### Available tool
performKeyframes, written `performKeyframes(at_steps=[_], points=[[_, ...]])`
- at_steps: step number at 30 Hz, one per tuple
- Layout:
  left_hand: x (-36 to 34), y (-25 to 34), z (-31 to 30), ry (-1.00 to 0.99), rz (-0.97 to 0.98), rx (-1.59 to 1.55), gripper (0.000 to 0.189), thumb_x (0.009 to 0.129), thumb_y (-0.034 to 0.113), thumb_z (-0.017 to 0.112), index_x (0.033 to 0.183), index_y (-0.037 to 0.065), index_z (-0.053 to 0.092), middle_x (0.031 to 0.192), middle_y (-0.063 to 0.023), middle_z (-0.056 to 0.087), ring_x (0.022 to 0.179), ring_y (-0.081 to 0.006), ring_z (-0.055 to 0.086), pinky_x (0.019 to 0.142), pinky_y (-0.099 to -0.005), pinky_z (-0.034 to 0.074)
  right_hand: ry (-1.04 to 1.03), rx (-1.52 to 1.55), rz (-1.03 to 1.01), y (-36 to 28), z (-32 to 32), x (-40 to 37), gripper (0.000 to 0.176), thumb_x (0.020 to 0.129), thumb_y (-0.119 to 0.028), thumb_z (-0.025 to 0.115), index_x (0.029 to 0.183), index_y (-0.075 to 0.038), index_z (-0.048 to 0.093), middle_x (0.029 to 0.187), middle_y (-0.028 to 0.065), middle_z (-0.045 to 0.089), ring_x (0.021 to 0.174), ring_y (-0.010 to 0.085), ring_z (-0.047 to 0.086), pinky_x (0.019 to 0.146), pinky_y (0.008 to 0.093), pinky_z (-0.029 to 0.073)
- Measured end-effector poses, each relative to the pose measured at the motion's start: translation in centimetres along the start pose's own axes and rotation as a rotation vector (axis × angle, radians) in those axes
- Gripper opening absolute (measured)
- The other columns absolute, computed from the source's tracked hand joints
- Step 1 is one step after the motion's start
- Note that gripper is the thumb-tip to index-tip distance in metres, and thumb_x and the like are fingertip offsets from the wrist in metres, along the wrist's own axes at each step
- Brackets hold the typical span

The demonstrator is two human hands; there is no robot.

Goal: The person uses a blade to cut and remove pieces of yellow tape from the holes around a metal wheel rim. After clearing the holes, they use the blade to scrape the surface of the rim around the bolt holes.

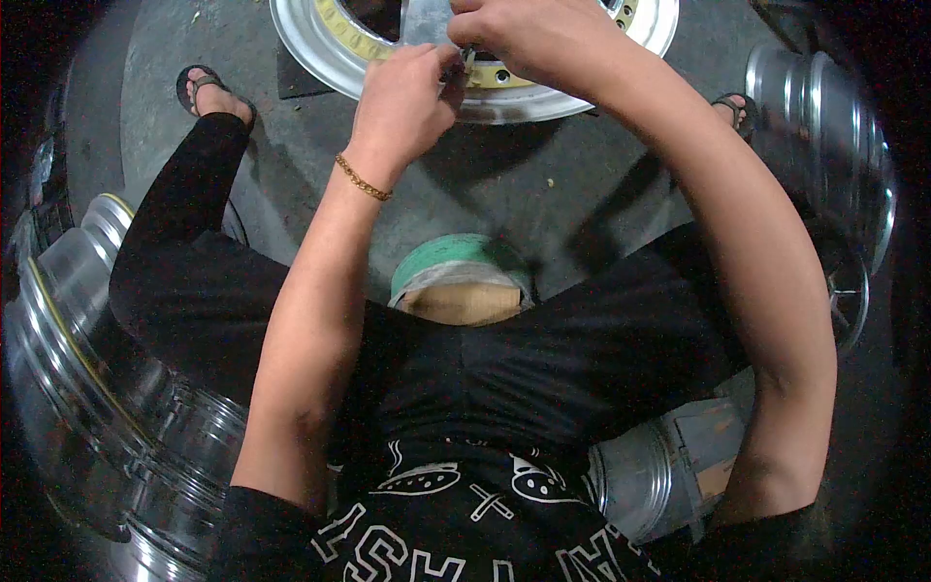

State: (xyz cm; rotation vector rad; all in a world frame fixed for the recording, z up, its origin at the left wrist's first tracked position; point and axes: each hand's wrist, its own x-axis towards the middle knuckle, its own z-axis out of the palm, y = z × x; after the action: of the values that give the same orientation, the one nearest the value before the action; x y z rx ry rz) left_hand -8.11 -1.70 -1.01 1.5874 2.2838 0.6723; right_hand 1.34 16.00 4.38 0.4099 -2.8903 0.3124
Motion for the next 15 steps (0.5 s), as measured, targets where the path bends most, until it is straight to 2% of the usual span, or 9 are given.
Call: performKeyframes(at_steps=[15], points=[[0.05, 0.06, -0.10, -0.013, -0.028, 0.006, 0.023, 0.081, 0.008, 0.071, 0.103, 0.003, 0.070, 0.099, -0.0162, 0.071, 0.094, -0.0348, 0.069, 0.083, -0.0424, 0.054, -0.030, -0.031, 0.041, -0.23, 0.27, 0.41, 0.011, 0.080, -0.015, 0.063, 0.082, -0.012, 0.074, 0.093, 0.0026, 0.065, 0.095, 0.0217, 0.058, 0.080, 0.0346, 0.050]])
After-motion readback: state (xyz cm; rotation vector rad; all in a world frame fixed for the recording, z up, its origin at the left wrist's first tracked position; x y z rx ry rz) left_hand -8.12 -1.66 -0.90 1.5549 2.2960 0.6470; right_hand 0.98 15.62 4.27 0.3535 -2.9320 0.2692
